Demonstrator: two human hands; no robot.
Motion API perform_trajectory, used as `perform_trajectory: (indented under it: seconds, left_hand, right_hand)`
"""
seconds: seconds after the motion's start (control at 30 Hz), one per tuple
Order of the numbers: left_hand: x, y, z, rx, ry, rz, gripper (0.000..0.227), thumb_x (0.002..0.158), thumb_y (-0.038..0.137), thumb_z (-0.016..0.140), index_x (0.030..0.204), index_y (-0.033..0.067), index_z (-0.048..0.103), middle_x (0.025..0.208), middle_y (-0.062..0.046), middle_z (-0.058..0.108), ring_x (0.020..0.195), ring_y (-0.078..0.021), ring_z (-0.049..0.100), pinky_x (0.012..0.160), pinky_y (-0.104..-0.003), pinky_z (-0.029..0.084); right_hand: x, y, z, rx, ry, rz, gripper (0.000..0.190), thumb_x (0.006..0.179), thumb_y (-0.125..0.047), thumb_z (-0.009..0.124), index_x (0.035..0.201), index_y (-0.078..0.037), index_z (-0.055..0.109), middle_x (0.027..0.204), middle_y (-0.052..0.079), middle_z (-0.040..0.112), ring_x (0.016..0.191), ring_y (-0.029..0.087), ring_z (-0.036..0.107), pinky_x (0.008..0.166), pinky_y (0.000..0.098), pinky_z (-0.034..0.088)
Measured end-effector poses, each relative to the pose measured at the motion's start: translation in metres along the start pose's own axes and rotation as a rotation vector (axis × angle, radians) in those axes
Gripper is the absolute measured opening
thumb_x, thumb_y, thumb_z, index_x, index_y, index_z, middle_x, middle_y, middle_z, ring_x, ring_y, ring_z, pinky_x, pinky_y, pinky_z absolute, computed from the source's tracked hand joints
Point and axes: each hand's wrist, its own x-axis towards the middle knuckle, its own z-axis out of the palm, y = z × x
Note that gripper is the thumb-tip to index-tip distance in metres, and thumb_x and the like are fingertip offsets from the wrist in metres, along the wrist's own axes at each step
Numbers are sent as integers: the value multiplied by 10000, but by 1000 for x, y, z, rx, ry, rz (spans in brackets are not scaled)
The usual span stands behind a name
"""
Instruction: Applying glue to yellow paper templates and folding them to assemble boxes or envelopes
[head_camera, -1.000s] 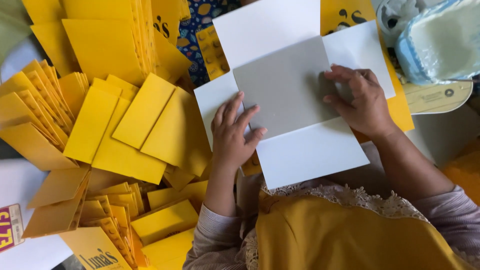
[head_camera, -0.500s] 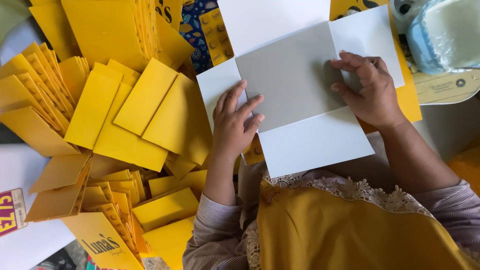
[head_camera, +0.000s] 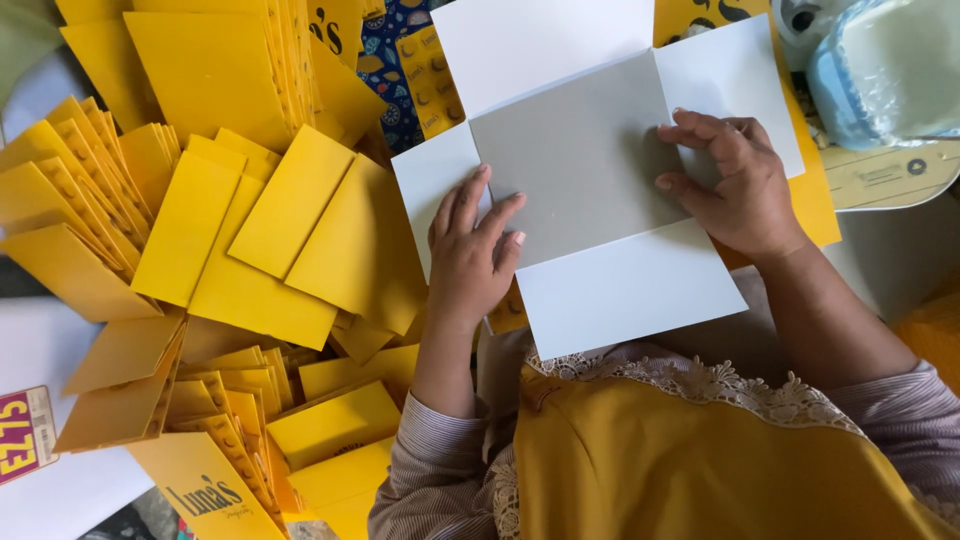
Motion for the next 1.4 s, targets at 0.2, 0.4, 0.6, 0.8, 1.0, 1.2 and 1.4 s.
perform_trajectory:
  seconds: [0.2,0.4,0.6,0.8,1.0,1.2,1.4]
  left_hand:
    - [3,16,4,112,34,-22,379,891,190,683,1268,174,653,1553,-140,428,1430,-374,441,1168,-529,393]
    - [15,47,1,511,25,-48,304,868,123,614,1167,140,668,1450,-199,532,1393,-380,452,1093,-533,363]
    - [30,59,13,298,-93,22,189,839,28,633,1015,64,691,1297,-221,583,1276,-411,525,1026,-562,426]
    - [36,97,28,218,-200,13,339,880,128,671,1216,92,652,1450,-274,504,1368,-491,480,1051,-712,393]
    - [23,84,52,242,-322,-19,507,990,437,570,1401,144,527,1563,-257,388,1480,-473,330,1127,-737,218]
    - [12,73,74,330,-63,81,531,1012,532,406,1387,176,528,1566,-223,426,1489,-418,362,1188,-644,158]
    - [12,74,69,278,-65,67,523,1007,528,433,1382,178,536,1556,-229,434,1492,-429,356,1199,-644,142]
  right_hand:
    - [1,1,0,-44,-9,5,621,849,56,819,1423,36,585,1307,121,730,1146,282,555,1038,380,433]
    - [1,7,1,20,-6,-54,566,892,26,789,1424,52,598,1219,231,728,1162,465,669,1018,569,419]
    - [1,5,1,28,-4,-23,552,886,6,795,1404,46,609,1215,220,731,1150,463,672,1025,578,426]
    - [1,0,0,20,9,14,545,886,12,804,1401,29,626,1161,224,736,1149,486,667,1000,583,432]
    - [2,1,0,47,47,-22,463,893,7,804,1331,25,655,1155,221,739,1118,479,676,982,567,447]
    - [2,4,-1,27,73,-64,367,917,-53,820,1241,11,660,1166,196,749,1074,456,680,942,543,460]
    - [3,-2,-2,31,65,-49,340,916,-4,797,1228,25,665,1191,213,745,1096,448,667,923,499,468]
